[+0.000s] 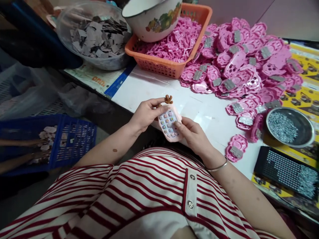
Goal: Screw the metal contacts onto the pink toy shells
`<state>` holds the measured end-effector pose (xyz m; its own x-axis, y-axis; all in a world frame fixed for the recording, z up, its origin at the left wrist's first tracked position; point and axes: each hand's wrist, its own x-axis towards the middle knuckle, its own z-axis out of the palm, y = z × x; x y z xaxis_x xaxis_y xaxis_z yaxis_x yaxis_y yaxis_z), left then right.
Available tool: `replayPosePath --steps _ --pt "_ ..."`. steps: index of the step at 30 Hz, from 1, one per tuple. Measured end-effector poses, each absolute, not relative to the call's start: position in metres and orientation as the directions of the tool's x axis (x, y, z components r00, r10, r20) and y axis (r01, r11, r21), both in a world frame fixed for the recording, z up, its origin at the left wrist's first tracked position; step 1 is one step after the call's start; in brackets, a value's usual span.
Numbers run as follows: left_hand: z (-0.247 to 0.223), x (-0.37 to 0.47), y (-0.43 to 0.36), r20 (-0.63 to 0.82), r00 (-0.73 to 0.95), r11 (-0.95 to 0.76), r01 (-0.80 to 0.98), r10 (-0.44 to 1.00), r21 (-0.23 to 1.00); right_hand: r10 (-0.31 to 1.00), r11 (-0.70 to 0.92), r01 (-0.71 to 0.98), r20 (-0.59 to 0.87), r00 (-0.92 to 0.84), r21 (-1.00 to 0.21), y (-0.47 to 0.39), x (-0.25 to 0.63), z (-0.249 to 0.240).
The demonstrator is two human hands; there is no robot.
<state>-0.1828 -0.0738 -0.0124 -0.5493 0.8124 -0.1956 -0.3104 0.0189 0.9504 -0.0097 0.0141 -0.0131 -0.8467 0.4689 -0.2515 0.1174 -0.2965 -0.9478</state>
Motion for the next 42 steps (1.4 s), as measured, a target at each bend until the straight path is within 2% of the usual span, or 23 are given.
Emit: replayPosePath --steps 4,7,13,16,26,31,33,40,42 --pt "-0.014 -0.170 -0.071 -0.154 -0.558 0.025 -0.233 0.816 0.972 0.476 -0.520 0.060 -0.348 -0.808 -0.852 0.009 -0.001 -0.019" --pt "-0.010 -0.164 -0.072 -0.157 -0.566 0.041 -0.212 0.810 0.976 0.449 -0.629 0.056 -0.421 -0.788 -0.776 0.008 0.005 -0.020" --pt "-0.004 -0.161 -0.071 -0.317 -0.491 0.184 -0.299 0.812 0.936 0.446 -0.699 0.001 -0.438 -0.781 -0.715 0.008 0.009 -0.018" --pt "-0.005 -0.160 -0.071 -0.342 -0.489 0.210 -0.305 0.802 0.929 0.456 -0.710 0.003 -0.463 -0.760 -0.704 0.008 0.010 -0.021" --pt "-0.010 -0.161 -0.069 -0.301 -0.510 0.174 -0.282 0.806 0.943 0.412 -0.650 0.090 -0.449 -0.793 -0.755 0.010 0.020 -0.020" --pt "-0.010 -0.151 -0.069 -0.343 -0.358 0.198 -0.384 0.869 0.902 0.455 -0.630 0.054 -0.424 -0.783 -0.775 0.010 0.021 -0.022" --pt "-0.011 -0.146 -0.068 -0.344 -0.344 0.203 -0.386 0.874 0.900 0.476 -0.602 0.042 -0.400 -0.783 -0.798 0.009 0.021 -0.023" --pt "-0.017 -0.136 -0.062 -0.197 -0.448 0.068 -0.287 0.872 0.956 0.585 -0.366 0.047 -0.269 -0.765 -0.929 0.010 0.023 -0.027" --pt "-0.013 -0.132 -0.061 -0.193 -0.403 0.059 -0.322 0.895 0.945 0.681 -0.160 0.088 -0.175 -0.711 -0.983 0.011 0.024 -0.026"
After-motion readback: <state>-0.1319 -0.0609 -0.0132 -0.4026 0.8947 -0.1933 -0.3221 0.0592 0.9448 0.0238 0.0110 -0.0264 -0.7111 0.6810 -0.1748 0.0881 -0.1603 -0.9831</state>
